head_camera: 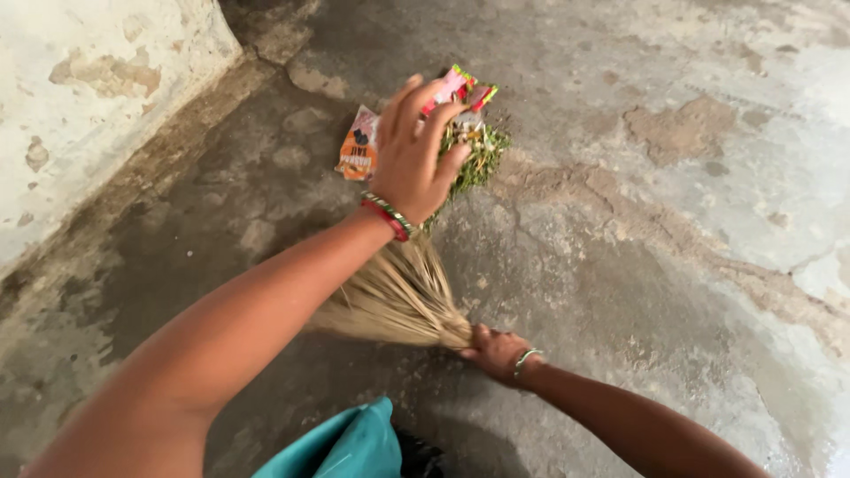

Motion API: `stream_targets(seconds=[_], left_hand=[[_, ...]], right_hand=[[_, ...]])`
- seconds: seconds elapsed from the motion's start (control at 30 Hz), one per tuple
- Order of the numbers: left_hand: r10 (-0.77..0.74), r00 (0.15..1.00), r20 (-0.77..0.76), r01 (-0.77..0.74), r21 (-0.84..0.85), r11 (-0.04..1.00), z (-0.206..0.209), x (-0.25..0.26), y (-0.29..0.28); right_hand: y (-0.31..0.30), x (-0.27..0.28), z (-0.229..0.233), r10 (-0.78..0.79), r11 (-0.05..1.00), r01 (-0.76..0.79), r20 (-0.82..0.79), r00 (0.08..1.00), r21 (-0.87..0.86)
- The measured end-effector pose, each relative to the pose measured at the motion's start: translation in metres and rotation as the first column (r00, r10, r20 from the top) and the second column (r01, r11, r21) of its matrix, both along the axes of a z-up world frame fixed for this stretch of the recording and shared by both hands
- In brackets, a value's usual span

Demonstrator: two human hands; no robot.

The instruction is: The person sweeps debris and wrappers into a pile using a straw broom and then picks them up by hand, placing them into a small cardboard box.

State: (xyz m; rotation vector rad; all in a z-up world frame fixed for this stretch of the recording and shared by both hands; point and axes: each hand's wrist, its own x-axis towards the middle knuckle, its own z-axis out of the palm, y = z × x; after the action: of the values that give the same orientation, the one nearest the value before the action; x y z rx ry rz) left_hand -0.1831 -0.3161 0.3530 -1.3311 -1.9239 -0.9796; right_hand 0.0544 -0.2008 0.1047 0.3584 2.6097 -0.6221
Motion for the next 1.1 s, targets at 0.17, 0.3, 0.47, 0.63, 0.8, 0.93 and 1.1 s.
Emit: stream_targets(seconds=[0.17,0.3,0.47,0.63,0.8,0.93,1.1], left_hand=[[0.156,0.987,0.033,-0.155,-0.041,0.987,-0.014,-0.030,-0.024],[0.204,0.974,0.104,-0.200,-0.047,0.979,-0.022,-0.049,-0.035],[0.249,0.950,0.186,-0.241,-0.065,0.968,-0.045,-0.074,-0.010],[0.221,0.966,0.137,-0.224,0.009,0.975,-0.040,-0.088,0.059],[0.165,0.970,0.179,-0.174,0.034,0.984,-0.025,-0.090,0.091],[0.211,0.953,0.216,-0.219,0.011,0.976,-0.040,-0.103,0.088],[0.335,0.903,0.268,-0.282,-0.217,0.934,-0.062,-0.151,0.112]], right_hand=[[0.110,-0.059,0.016,-0.047,0.942,-0.011,0.168,0.985,0.334],[0.164,-0.110,0.061,-0.155,0.868,0.171,-0.073,0.985,0.465],[0.169,-0.112,0.107,-0.381,0.867,0.434,-0.236,0.894,0.244],[0.159,-0.076,0.112,-0.547,0.804,0.590,-0.293,0.784,0.076],[0.145,0.017,0.034,-0.528,0.840,0.542,-0.268,0.806,-0.025],[0.148,0.078,-0.030,-0.386,0.890,0.415,-0.174,0.906,0.188],[0.217,-0.012,0.001,-0.475,0.801,0.478,-0.104,0.874,0.361]])
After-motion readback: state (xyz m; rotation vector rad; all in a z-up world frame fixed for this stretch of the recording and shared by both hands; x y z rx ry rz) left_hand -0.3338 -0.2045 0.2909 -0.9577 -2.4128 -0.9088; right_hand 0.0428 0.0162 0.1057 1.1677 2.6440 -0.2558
